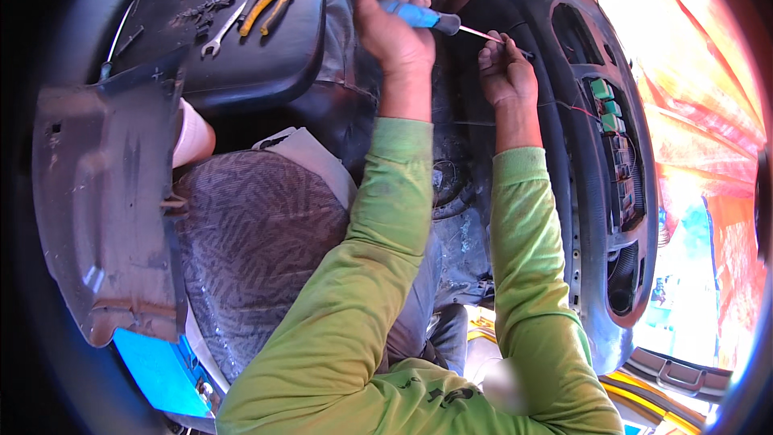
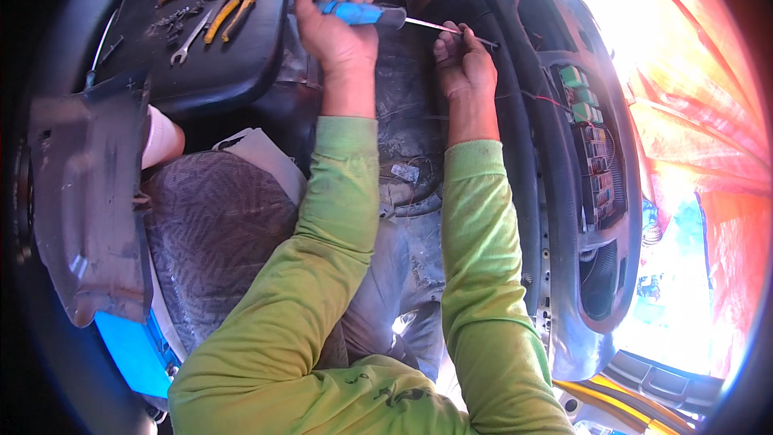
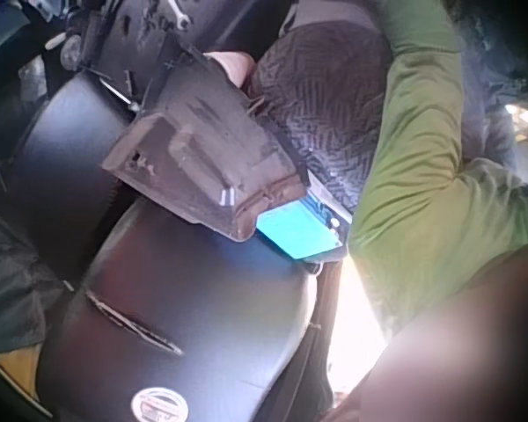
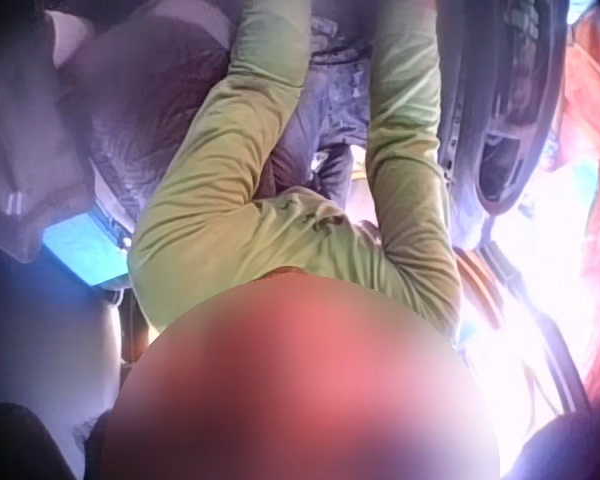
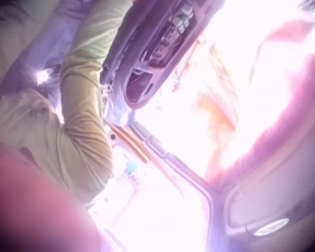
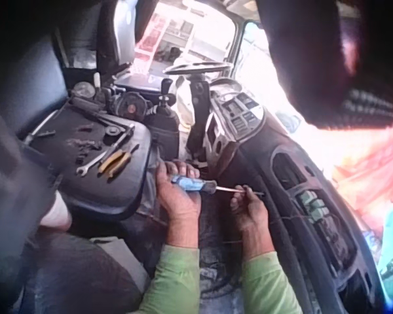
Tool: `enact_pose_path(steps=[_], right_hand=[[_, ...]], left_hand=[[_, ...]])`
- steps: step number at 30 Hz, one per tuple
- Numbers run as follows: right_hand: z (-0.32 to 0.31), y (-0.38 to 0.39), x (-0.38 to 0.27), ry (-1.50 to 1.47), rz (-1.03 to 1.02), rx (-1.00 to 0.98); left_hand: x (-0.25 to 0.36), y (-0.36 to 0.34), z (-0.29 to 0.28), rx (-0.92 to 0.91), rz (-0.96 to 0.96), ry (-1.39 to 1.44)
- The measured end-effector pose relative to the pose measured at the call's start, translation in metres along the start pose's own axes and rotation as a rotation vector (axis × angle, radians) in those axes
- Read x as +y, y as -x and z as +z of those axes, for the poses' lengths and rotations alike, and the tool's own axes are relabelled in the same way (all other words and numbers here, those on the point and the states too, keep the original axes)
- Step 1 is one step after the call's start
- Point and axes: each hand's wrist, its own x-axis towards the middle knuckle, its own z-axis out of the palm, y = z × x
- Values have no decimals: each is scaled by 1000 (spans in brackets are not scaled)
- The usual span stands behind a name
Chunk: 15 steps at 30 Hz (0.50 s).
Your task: The person works inside a vehicle cabin, using a screwdriver to remove and reattach a dashboard panel. They manipulate wires and clips, then secure the panel with screws.
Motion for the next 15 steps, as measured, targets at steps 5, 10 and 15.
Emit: enact_pose_path(steps=[5,10,15], right_hand=[[-4,0,11,31,-35,3],[-8,-5,15,-29,-54,-4],[-12,1,14,-78,-91,-81]], left_hand=[[11,-12,-41,-502,-76,237],[9,6,-24,457,0,-216],[7,13,-20,328,25,-73]])
